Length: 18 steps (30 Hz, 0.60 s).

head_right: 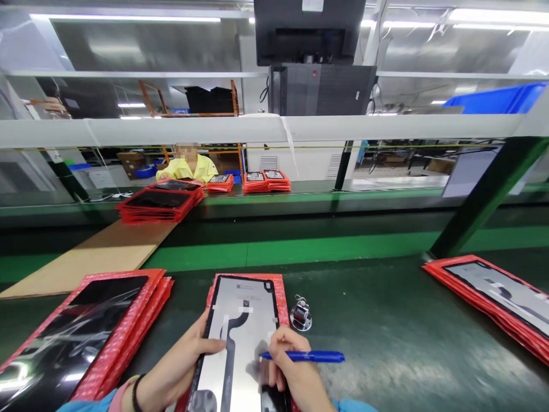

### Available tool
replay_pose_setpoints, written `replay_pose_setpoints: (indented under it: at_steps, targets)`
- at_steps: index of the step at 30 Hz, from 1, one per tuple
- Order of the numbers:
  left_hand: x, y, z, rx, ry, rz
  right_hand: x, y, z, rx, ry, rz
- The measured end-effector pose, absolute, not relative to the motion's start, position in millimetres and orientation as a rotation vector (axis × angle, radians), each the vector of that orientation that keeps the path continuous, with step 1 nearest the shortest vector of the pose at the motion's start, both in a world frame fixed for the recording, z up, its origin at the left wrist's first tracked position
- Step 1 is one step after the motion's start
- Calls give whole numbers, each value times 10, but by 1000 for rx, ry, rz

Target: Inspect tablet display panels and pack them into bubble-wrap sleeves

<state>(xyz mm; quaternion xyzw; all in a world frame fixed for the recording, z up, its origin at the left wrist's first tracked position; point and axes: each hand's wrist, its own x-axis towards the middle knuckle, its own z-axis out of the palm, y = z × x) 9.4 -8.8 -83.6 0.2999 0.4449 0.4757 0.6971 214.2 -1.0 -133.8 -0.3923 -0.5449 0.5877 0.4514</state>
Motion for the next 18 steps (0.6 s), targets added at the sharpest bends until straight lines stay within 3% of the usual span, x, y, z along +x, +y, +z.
replay_pose_setpoints:
  at_steps: [9,18]
  targets:
    - [-10,21,-375,975,1116,1337,2475,144,-785,-844,-1099,1166]
    - [-63,144,26,1052,1061,1490,2386,193,-302,-838,-1243,1325]
